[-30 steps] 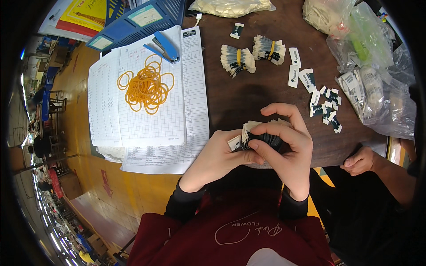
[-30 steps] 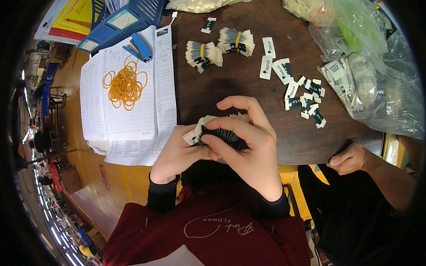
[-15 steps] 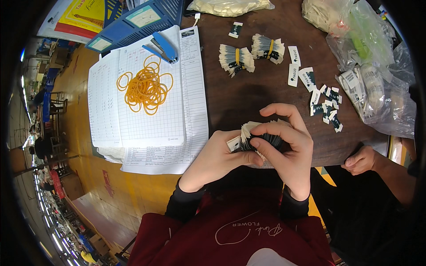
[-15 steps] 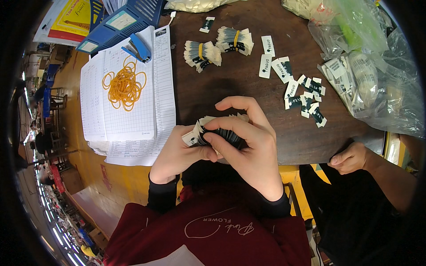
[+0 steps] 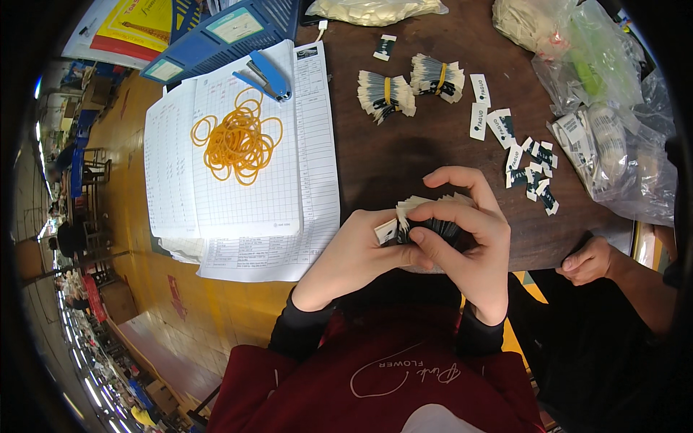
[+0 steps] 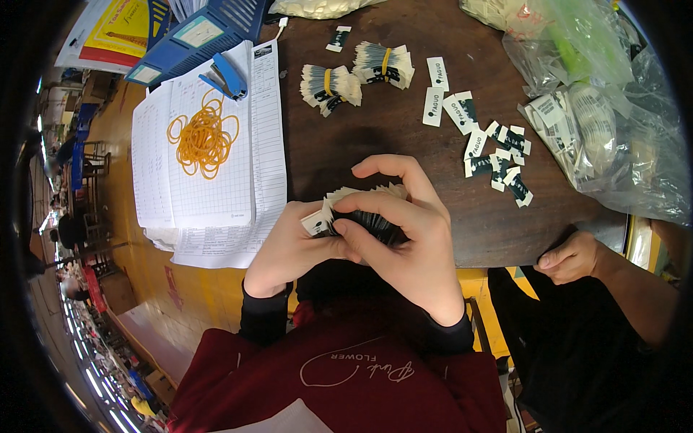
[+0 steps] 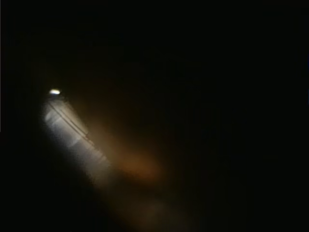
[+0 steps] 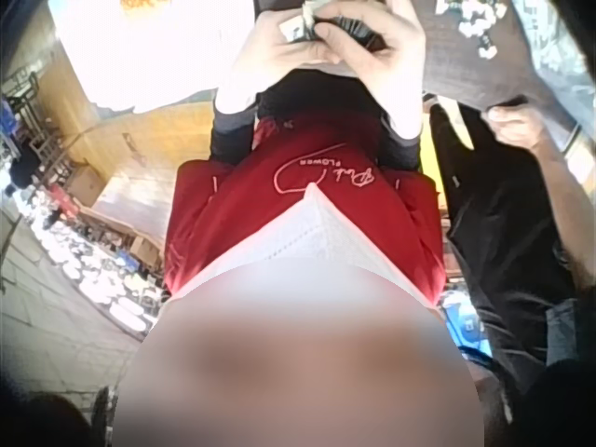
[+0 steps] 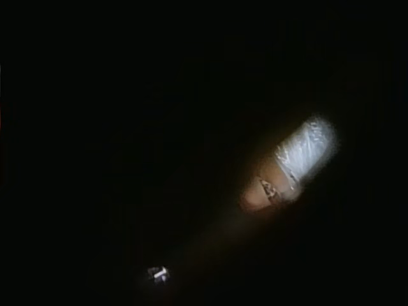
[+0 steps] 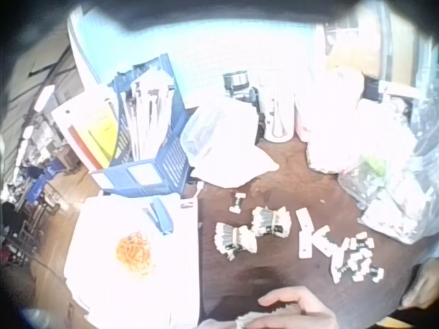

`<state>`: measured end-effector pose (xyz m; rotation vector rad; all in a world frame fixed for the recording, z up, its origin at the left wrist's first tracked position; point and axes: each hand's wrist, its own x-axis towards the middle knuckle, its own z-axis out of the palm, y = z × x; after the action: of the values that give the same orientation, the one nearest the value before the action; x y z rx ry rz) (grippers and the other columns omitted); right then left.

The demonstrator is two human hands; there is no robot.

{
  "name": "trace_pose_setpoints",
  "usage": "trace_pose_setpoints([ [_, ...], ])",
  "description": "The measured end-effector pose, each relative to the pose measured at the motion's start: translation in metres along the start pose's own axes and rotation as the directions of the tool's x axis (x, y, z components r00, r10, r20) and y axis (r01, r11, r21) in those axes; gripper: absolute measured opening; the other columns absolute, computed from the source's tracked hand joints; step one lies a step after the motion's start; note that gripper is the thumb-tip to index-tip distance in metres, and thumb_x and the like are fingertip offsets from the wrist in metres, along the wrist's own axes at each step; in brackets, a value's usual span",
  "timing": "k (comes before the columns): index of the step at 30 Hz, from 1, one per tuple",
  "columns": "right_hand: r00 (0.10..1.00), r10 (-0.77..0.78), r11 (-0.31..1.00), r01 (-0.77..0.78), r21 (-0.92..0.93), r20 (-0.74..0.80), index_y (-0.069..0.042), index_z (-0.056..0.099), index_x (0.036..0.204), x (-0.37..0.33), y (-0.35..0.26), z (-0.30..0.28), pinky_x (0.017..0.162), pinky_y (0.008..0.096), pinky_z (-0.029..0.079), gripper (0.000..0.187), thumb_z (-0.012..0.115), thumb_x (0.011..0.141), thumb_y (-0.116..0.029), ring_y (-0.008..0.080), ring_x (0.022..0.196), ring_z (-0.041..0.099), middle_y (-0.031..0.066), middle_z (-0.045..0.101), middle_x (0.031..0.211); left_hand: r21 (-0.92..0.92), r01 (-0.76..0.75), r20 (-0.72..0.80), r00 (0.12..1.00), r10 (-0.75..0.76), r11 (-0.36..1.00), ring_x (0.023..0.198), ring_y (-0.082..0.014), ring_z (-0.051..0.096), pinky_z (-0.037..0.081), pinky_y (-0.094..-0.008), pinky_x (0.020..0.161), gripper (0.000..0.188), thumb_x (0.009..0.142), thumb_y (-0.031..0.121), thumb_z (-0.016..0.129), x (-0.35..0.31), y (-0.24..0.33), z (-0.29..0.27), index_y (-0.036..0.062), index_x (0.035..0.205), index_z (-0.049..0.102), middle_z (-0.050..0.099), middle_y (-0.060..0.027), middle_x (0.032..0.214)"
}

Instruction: The person gathers small white paper strips with green markings, aligns them into stacks, and secures each stack with a rubber band. The person then places the finished bundles into a clear plastic bag on the table.

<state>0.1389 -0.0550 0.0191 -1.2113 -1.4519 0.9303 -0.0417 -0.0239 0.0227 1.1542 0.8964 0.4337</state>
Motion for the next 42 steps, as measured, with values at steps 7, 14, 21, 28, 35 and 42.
trace_pose_setpoints([
  [7,0.999,0.041,0.999,-0.042,-0.009,-0.014,0.002,0.074,0.093,0.0,-0.003,-0.001,0.081,0.0283,0.049,0.024,0.078,0.069,0.002,0.0166,0.09,0.064,0.0132,0.06,0.122,0.169,-0.035,-0.074,0.996,0.048,0.985,0.075,-0.0084,0.058,0.048,-0.029,0.069,0.029,0.088,0.015,0.076,0.003,0.002,0.004,-0.0043,0.107,0.066,0.069,-0.0081,0.083],
  [14,0.999,0.02,0.993,-0.026,-0.115,-0.048,0.0,0.071,0.094,-0.001,-0.004,0.001,0.082,0.0303,0.049,0.028,0.079,0.068,-0.006,0.0205,0.095,0.063,0.0131,0.059,0.12,0.224,-0.054,-0.179,0.979,0.096,0.973,0.066,-0.0207,0.062,0.049,-0.0318,0.064,0.026,0.084,0.007,0.071,0.01,-0.002,0.017,-0.0051,0.106,0.065,0.07,-0.0174,0.082],
  [21,0.977,-0.214,0.917,0.2,-0.344,-0.002,-0.004,0.063,0.103,0.005,0.012,0.007,0.069,0.0346,0.055,0.027,0.075,0.079,-0.006,0.0303,0.087,0.068,0.0155,0.061,0.114,0.352,-0.176,-0.261,0.925,0.277,0.919,0.089,-0.0371,0.072,0.055,-0.0379,0.075,0.041,0.09,0.001,0.061,0.014,-0.013,0.038,-0.0013,0.13,0.055,0.07,-0.02,0.096],
  [28,0.986,-0.16,0.954,0.141,-0.264,-0.051,-0.003,0.06,0.102,-0.01,0.022,-0.004,0.078,0.0352,0.053,0.019,0.068,0.085,-0.002,0.0293,0.092,0.065,0.0154,0.062,0.111,0.187,-0.184,0.018,0.983,0.184,0.965,0.095,-0.0238,0.061,0.048,-0.0303,0.082,0.058,0.095,0.003,0.057,0.007,-0.01,0.025,-0.0037,0.148,0.036,0.056,-0.0149,0.113],
  [35,0.986,-0.156,0.978,0.146,-0.149,-0.056,-0.003,0.059,0.106,-0.018,0.022,-0.012,0.087,0.0372,0.051,0.017,0.063,0.089,0.0,0.0303,0.103,0.063,0.0175,0.059,0.121,0.256,-0.276,0.021,0.96,0.28,0.927,0.099,-0.0182,0.053,0.045,-0.0274,0.087,0.055,0.101,0.009,0.054,0.009,-0.008,0.025,-0.0031,0.151,0.035,0.051,-0.0103,0.118],
  [42,0.983,-0.182,0.942,0.183,-0.281,0.029,-0.002,0.054,0.136,-0.02,0.012,-0.02,0.103,0.0405,0.046,0.044,0.052,0.092,0.005,0.0375,0.125,0.055,0.0202,0.051,0.138,0.367,-0.39,-0.053,0.898,0.437,0.845,0.106,-0.0278,0.056,0.047,-0.0327,0.091,0.052,0.099,0.004,0.052,0.015,-0.007,0.041,-0.0032,0.149,0.037,0.051,-0.0149,0.124],
])
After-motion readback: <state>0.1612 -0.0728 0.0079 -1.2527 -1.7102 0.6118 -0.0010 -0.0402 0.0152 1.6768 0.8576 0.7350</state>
